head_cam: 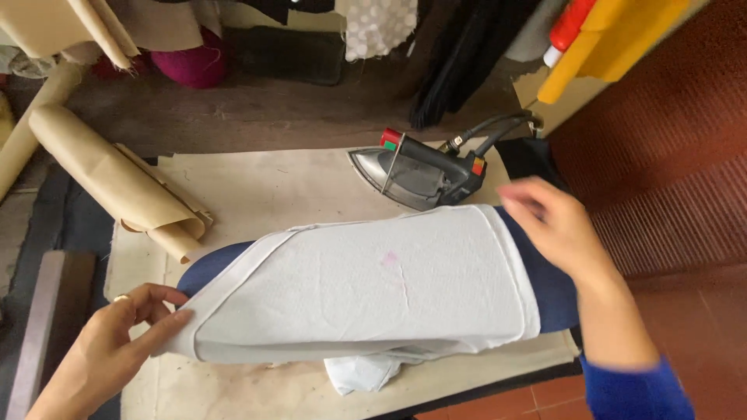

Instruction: Ironing a white garment on an ironing board using a steam iron and a wooden clapper to set seams.

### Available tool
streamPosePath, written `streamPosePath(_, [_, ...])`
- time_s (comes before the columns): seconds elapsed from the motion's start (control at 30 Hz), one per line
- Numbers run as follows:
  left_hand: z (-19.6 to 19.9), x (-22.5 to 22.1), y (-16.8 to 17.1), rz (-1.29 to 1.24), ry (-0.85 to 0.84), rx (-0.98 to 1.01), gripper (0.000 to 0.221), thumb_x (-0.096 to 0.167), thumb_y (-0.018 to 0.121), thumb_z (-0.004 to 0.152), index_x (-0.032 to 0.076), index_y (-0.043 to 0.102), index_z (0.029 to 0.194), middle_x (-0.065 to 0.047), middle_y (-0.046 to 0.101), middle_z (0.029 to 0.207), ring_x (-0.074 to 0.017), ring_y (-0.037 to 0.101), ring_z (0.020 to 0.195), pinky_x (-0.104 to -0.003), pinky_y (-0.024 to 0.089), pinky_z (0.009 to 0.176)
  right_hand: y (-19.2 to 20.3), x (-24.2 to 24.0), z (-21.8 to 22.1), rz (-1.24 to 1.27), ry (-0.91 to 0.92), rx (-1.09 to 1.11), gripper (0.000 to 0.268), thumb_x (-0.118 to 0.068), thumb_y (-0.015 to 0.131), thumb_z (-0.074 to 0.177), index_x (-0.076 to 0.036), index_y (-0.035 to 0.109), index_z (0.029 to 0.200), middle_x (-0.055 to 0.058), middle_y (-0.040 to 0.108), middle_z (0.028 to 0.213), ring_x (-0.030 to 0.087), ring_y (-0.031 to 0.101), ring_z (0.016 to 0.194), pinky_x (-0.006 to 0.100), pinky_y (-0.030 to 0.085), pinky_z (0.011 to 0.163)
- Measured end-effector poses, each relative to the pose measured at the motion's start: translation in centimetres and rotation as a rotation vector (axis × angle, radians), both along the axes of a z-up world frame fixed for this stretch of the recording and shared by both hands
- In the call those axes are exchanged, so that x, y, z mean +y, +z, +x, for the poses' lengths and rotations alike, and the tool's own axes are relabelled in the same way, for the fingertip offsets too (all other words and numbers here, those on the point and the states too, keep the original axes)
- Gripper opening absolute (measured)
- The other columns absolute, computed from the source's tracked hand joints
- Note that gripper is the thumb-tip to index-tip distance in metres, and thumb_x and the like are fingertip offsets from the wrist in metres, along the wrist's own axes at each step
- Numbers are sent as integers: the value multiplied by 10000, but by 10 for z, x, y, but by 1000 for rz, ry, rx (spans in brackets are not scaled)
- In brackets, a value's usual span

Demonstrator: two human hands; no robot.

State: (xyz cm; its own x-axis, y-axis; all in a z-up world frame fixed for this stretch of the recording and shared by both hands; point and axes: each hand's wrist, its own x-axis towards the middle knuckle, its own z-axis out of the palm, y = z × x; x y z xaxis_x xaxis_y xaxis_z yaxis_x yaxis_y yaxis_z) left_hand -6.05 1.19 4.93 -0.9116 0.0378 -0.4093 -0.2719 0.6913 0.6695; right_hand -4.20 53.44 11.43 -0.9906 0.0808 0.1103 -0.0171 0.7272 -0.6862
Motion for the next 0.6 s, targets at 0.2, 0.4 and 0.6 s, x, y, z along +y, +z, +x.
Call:
streamPosePath(0.2, [16, 3, -16, -20, 121, 58, 256, 265, 726, 780, 108, 735, 982, -16, 761, 781, -123, 695, 888, -267, 439, 908, -55, 22, -145, 424, 288, -122, 449, -353, 598, 899, -55, 617, 1234, 119, 625, 1164, 274, 627, 972, 383, 449, 854])
streamPosePath(0.4, [35, 14, -34, -164, 271, 181, 283, 280, 738, 766, 251, 734, 1048, 74, 733, 766, -103, 624, 832, -252, 406, 819, -61, -18, -207, -43, 234, -775, 312, -341, 615, 917, -38, 587, 845, 103, 705, 821, 149, 618, 581, 261, 479, 503])
streamPosePath(0.6, [44, 22, -59, -162, 387, 303, 213, 231, 718, 811, 202, 728, 1022, 29, 687, 738, -129, 613, 764, -268, 389, 864, -62, -30, -224, -204, 119, -908, 310, -345, 689, 856, -57, 606, 936, 57, 551, 700, 110, 451, 467, 225, 348, 388])
